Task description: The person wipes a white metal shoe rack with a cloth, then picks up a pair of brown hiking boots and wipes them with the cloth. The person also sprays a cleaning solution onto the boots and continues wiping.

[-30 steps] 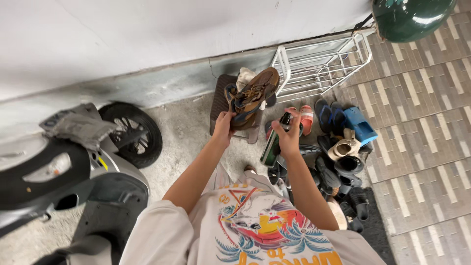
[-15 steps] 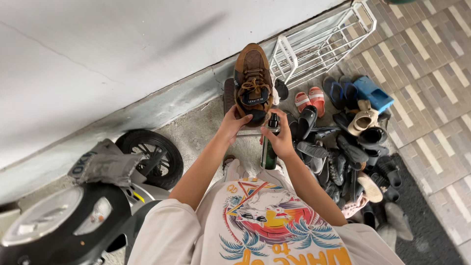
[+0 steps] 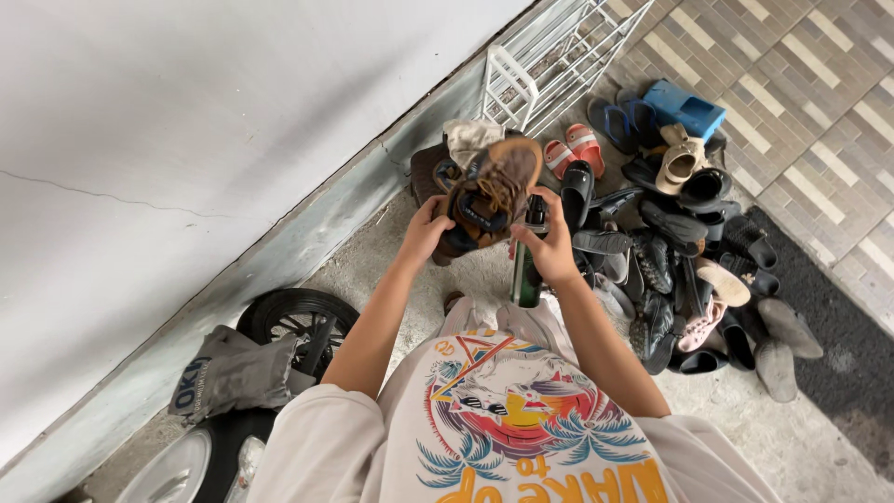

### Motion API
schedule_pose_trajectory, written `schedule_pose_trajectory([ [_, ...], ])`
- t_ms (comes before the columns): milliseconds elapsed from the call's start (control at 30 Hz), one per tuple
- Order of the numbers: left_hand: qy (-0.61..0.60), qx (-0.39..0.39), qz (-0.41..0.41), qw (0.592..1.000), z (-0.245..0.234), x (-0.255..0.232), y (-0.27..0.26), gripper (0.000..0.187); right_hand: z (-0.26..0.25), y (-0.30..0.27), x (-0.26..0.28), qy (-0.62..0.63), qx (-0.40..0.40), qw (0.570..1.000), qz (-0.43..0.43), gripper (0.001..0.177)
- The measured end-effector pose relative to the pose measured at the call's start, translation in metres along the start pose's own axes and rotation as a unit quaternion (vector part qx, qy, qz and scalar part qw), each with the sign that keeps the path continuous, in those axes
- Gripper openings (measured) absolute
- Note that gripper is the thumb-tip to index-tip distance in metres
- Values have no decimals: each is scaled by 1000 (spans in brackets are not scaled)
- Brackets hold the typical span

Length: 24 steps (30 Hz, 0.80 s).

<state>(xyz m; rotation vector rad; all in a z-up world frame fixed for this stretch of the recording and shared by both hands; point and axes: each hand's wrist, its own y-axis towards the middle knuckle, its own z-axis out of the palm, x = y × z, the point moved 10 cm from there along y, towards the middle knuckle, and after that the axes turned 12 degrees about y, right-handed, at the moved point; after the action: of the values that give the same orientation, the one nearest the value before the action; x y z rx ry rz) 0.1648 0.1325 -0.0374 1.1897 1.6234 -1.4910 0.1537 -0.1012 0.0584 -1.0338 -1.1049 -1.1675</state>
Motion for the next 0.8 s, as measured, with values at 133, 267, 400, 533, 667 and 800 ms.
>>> schedule_pose_trajectory([
  [133, 156, 30, 22, 987, 1, -3, -9, 53, 0, -3, 31, -112, -25, 986, -122, 60],
  [267, 180, 22, 57, 982, -2, -12, -18, 53, -14, -8, 1, 70, -115, 990, 44, 58],
  [400, 202, 17, 100, 974, -10, -26, -20, 53, -18, -9, -11, 117, -104, 984, 79, 66],
  [533, 194, 26, 53, 979, -15, -23, -15, 52, -27, 4, 13, -61, -70, 991, -93, 58],
  [667, 146, 8, 34, 989, -17, -26, -9, 50, -42, 20, -8, 58, -139, 989, 1, 54],
  [800, 148, -20, 5, 989, -25, -20, 8, 53, -28, 40, -14, 124, -141, 980, 73, 64],
])
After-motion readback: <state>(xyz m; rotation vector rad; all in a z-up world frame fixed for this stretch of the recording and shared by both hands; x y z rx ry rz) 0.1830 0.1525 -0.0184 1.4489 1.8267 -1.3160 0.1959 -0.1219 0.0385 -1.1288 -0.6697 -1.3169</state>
